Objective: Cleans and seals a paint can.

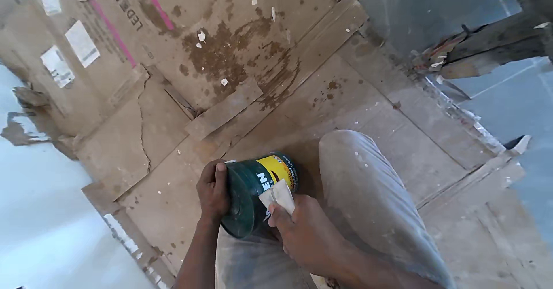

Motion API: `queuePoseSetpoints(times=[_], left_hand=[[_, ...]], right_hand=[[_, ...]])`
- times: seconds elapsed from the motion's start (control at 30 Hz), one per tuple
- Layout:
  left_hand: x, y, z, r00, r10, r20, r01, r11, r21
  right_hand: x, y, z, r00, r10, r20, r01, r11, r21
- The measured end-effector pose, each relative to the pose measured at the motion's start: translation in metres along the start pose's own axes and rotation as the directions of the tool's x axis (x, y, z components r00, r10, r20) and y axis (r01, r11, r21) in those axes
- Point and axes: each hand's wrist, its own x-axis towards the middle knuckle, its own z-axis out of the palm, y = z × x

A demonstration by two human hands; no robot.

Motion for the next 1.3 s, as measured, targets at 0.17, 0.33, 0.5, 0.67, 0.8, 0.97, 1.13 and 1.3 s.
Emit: queuePoseSetpoints(times=[0.17, 0.33, 0.5, 0.67, 0.8, 0.97, 1.13, 1.3], left_hand=[[-0.008, 0.009, 0.009, 1.0, 0.0, -0.008, 0.001, 0.993, 0.116], [-0.017, 0.006, 0.01, 0.996, 0.089, -0.015, -0.085, 0.979, 0.186], [-0.025, -0.013, 0.005, 0.98, 0.196, -0.029, -0.194, 0.978, 0.074], [-0.024, -0.027, -0.007, 0.988, 0.146, -0.04, -0.148, 0.988, -0.042], [-0.032, -0.02, -0.012, 0.996, -0.081, -0.038, 0.078, 0.994, -0.082], [-0.039, -0.01, -0.016, 0.969, -0.245, -0.039, 0.239, 0.964, -0.112], [-0.039, -0.013, -0.014, 0.925, -0.374, -0.071, 0.356, 0.915, -0.19], [-0.038, -0.018, -0.017, 0.916, -0.394, -0.072, 0.375, 0.907, -0.193]], right_hand=[[-0.008, -0.004, -0.008, 0.994, 0.103, -0.026, -0.104, 0.991, -0.084], [-0.014, -0.01, -0.012, 0.986, 0.164, -0.016, -0.164, 0.965, -0.204], [-0.012, -0.008, -0.003, 0.977, 0.213, 0.032, -0.199, 0.949, -0.243], [0.002, -0.001, 0.008, 0.966, 0.217, 0.142, -0.193, 0.967, -0.168], [0.008, 0.002, 0.033, 0.967, 0.195, 0.161, -0.151, 0.955, -0.254], [0.0, 0.004, 0.056, 0.994, 0.034, 0.102, 0.02, 0.875, -0.483], [-0.001, 0.011, 0.073, 0.997, -0.058, 0.05, 0.076, 0.848, -0.525], [0.01, 0.01, 0.069, 0.993, 0.089, 0.08, -0.068, 0.972, -0.226]])
